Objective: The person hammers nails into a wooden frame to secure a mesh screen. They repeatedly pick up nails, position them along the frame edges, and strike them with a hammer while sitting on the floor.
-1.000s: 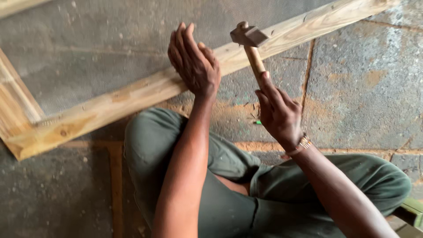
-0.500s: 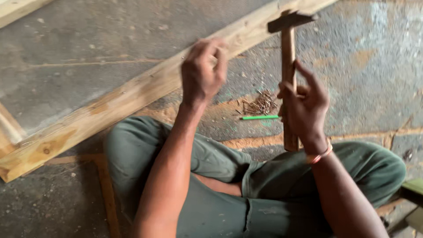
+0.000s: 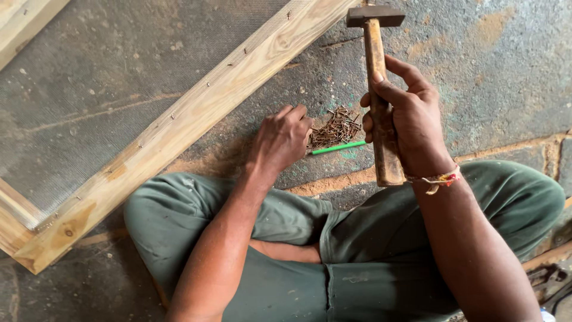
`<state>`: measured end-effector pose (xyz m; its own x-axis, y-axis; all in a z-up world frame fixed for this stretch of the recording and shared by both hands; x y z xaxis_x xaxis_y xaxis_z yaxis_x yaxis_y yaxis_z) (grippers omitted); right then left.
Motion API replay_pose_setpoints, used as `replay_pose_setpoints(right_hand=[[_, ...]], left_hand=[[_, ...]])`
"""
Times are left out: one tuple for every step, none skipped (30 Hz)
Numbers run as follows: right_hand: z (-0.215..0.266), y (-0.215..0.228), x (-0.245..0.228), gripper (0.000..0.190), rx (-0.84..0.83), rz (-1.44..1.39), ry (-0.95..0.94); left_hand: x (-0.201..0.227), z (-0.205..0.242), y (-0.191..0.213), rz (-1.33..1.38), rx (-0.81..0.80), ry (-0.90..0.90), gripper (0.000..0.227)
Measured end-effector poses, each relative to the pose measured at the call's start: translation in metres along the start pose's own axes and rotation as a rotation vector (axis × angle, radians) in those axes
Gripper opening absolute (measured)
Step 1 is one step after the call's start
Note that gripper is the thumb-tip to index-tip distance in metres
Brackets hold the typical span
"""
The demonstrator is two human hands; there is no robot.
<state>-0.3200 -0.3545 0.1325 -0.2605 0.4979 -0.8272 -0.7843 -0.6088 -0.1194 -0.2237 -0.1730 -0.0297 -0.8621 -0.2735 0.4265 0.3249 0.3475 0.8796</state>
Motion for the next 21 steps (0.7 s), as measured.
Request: replay_pose_setpoints(right_hand=[[-0.001,0.0,-0.001,0.049,-0.001,-0.002,-0.003],[-0.002,0.001,-0.001,0.049,-0.002,-0.004,-0.005],[-0.001,0.001,0.0,0.049,0.003,-0.007,-0.015],[0.0,0.001,0.001,0.048,0.007,-0.009,-0.025],[0.0,0.0,0.001,0.048,0.005,-0.011,-0.034],[0.0,0.0,0.001,0.048,0.011,0.003,-0.032],[0.0,0.0,0.001,0.049,0.016,0.018,-0.033],[0.0,-0.001,0.001,0.049,0.02,0.033,-0.033],[-0.001,-0.001,0.001,0.049,0.015,0.028,-0.035],[-0.002,-0.002,0.002,0.049,0.009,0.023,-0.037],[-0.001,-0.001,0.003,0.049,0.007,0.019,-0.039],[-0.002,-0.001,0.004,0.049,0.01,0.017,-0.048],[-0.002,-0.001,0.005,0.049,0.014,0.016,-0.057],[-0.003,-0.001,0.006,0.05,0.017,0.014,-0.066],[-0.003,-0.001,0.007,0.05,0.021,0.022,-0.074],[-0.003,-0.002,0.007,0.05,0.026,0.029,-0.081],[-0.004,-0.002,0.008,0.05,0.03,0.035,-0.088],[-0.004,-0.002,0.007,0.05,0.023,0.035,-0.094],[-0.004,-0.003,0.008,0.05,0.018,0.033,-0.099],[-0.004,-0.003,0.007,0.05,0.013,0.031,-0.104],[-0.004,-0.003,0.008,0.05,0.007,0.027,-0.106]], left_hand=[[0.001,-0.001,-0.001,-0.022,0.007,-0.018,0.019],[0.003,-0.002,-0.001,-0.015,0.007,-0.023,0.019],[0.004,-0.003,0.001,-0.008,0.011,-0.028,0.019],[0.005,-0.003,0.003,-0.002,0.014,-0.033,0.018],[0.006,-0.005,0.006,0.006,0.016,-0.03,0.015],[0.008,-0.007,0.01,0.013,0.017,-0.027,0.012],[0.009,-0.008,0.013,0.021,0.018,-0.022,0.012],[0.009,-0.009,0.017,0.03,0.019,0.005,0.013],[0.01,-0.01,0.02,0.041,0.021,0.032,0.014],[0.009,-0.012,0.024,0.052,0.023,0.058,0.015],[0.008,-0.013,0.026,0.092,0.019,0.072,0.017],[0.007,-0.015,0.028,0.133,0.016,0.087,0.018],[0.005,-0.017,0.03,0.174,0.014,0.1,0.02],[0.002,-0.018,0.032,0.219,0.014,0.136,0.02],[-0.004,-0.019,0.034,0.264,0.015,0.174,0.02],[-0.009,-0.021,0.037,0.309,0.015,0.211,0.021],[-0.017,-0.025,0.041,0.266,0.087,0.246,0.023],[-0.027,-0.03,0.046,0.223,0.159,0.28,0.024],[-0.037,-0.036,0.051,0.179,0.23,0.309,0.025],[-0.052,-0.044,0.056,0.112,0.183,0.394,0.025],[-0.067,-0.05,0.06,0.046,0.133,0.483,0.024]])
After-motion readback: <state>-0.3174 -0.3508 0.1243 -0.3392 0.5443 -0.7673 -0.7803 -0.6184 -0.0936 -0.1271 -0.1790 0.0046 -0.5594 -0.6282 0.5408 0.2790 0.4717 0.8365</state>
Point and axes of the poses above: each hand's wrist, its own z-axis away from the middle knuckle, its own y-axis out of the back of the hand, x = y × z, the point moved 1 cm from there along -z, towards the middle knuckle, and after that the axes turned 10 degrees about -z, right-handed, at the moved point
